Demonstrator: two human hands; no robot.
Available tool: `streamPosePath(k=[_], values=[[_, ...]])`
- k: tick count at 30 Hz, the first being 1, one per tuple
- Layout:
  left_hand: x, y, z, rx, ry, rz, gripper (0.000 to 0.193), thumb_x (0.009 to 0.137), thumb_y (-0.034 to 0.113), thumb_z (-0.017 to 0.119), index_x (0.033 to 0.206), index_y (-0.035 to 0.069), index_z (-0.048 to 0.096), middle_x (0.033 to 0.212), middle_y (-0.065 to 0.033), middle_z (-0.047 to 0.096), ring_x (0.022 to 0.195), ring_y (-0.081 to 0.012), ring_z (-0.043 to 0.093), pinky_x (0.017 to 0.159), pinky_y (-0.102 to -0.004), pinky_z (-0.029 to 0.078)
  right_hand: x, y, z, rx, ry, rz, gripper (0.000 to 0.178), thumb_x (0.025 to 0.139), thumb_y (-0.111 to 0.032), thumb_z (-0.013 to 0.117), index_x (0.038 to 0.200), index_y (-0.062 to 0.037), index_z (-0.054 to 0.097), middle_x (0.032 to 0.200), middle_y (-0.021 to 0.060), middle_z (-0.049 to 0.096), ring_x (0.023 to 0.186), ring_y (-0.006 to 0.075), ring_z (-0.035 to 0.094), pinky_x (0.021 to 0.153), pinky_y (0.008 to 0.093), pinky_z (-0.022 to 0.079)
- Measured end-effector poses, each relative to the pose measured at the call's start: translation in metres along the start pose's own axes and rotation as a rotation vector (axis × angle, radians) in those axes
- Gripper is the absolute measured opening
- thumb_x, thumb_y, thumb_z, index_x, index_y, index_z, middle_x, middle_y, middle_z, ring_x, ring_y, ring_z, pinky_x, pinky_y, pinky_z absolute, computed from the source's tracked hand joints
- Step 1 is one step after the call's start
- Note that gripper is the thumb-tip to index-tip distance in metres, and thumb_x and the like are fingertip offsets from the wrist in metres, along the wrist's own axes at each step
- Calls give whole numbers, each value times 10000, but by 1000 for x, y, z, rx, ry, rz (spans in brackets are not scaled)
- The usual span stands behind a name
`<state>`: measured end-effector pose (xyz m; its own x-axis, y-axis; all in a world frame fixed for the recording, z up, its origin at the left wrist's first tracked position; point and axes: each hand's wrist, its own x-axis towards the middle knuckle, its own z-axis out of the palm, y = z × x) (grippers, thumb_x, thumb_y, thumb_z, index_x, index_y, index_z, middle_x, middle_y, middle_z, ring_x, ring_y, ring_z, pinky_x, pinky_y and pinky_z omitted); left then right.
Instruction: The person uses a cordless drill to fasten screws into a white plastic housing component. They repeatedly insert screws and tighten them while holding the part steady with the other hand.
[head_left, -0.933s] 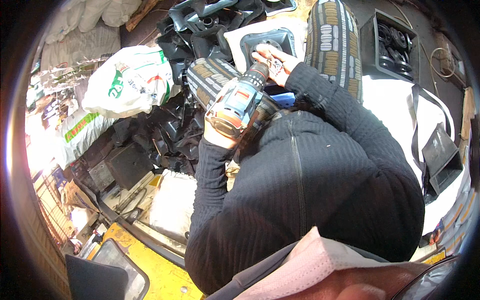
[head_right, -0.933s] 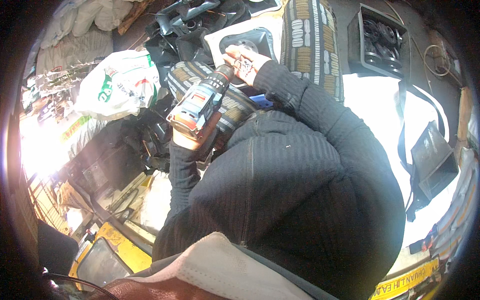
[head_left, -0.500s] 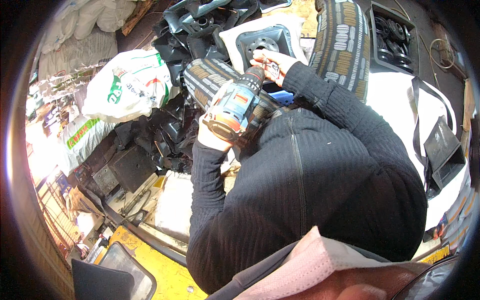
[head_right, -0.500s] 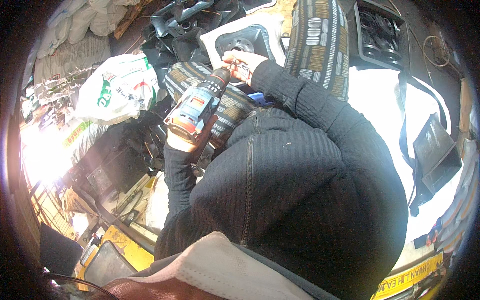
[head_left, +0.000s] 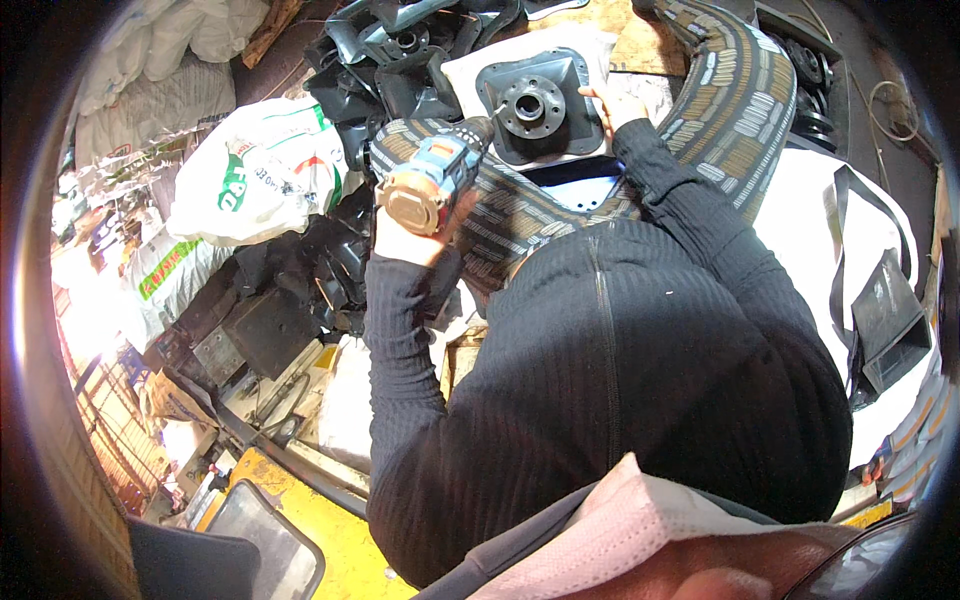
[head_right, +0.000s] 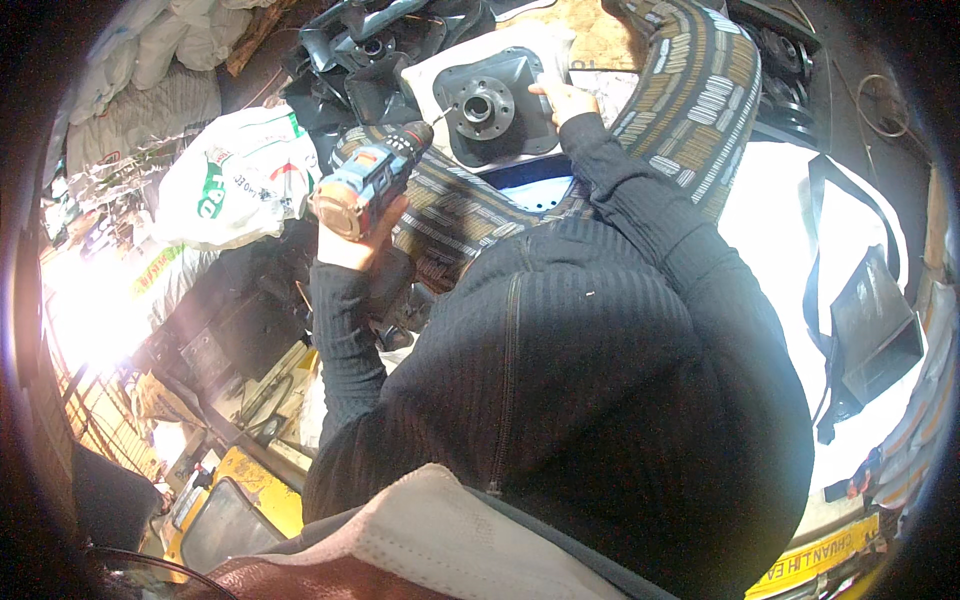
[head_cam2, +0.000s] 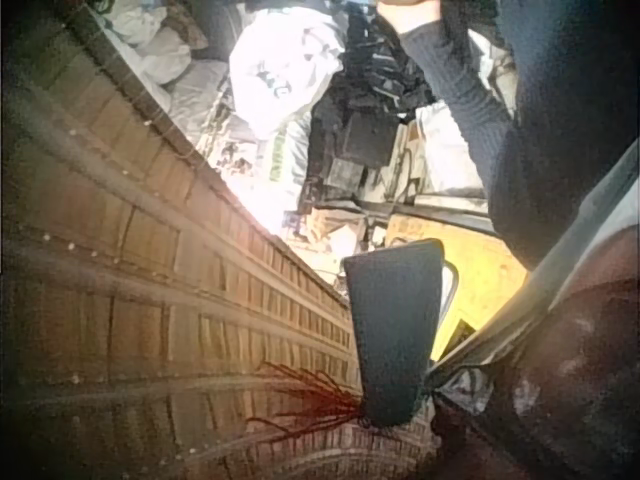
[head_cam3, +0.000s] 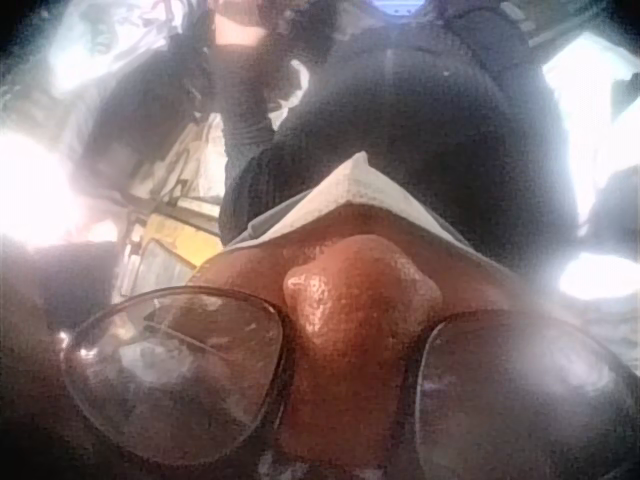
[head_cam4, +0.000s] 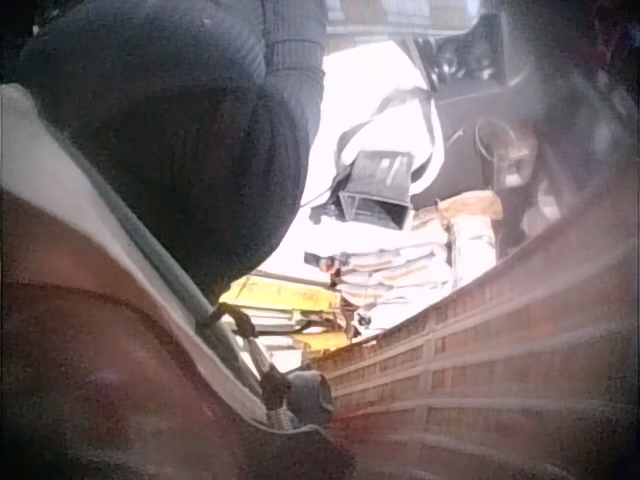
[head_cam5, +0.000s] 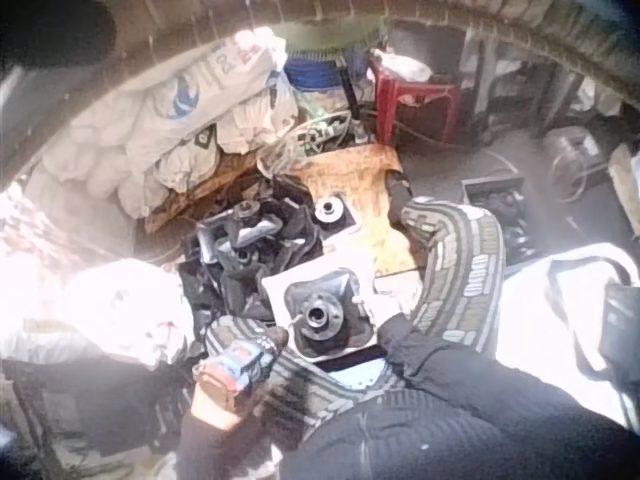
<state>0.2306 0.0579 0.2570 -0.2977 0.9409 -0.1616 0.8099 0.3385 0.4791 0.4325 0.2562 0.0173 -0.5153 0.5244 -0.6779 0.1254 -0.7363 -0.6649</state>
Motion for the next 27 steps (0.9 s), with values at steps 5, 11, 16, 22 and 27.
streamPosePath(k=[5, 11, 16, 22, 27], values=[[18, -13, 2, -60, -120, -170, 516, 734, 228, 781, 1175, 56, 575, 1135, -111, 606, 1048, -251, 584, 903, -355, 460, -4, -20, 40, -603, 155, -155, 458, 734, -505, 733, 853, -63, 711, 739, 22, 658, 687, 119, 578, 693, 271, 460], [43, -32, 13, -47, -203, -49, 618, 763, 317, 759, 1266, 63, 505, 1225, -121, 575, 1153, -274, 535, 1011, -363, 393, -4, -21, 51, -565, -63, -245, 364, 785, -405, 714, 762, -43, 684, 637, 44, 605, 607, 124, 538, 587, 284, 423], [60, -9, -13, 61, -110, 141, 516, 705, 143, 781, 1168, 55, 571, 959, -70, 655, 868, -231, 638, 768, -322, 510, -11, -31, 63, -433, 16, -485, 394, 796, -420, 704, 771, -27, 679, 619, 26, 586, 587, 110, 499, 582, 276, 419], [69, 20, -20, -450, -263, -514, 479, 774, 21, 713, 1195, 29, 486, 788, -94, 654, 607, -137, 637, 401, -244, 468, -6, -21, 62, -451, 40, -362, 381, 793, -427, 701, 761, -48, 686, 614, 36, 594, 573, 117, 506, 588, 274, 430], [62, 4, -8, -560, -165, -454, 483, 793, 39, 705, 1211, 33, 464, 754, -107, 651, 521, -147, 605, 387, -250, 460, -8, -22, 64, -457, 59, -360, 385, 785, -440, 695, 727, -60, 680, 606, 45, 594, 570, 140, 525, 594, 293, 438]])
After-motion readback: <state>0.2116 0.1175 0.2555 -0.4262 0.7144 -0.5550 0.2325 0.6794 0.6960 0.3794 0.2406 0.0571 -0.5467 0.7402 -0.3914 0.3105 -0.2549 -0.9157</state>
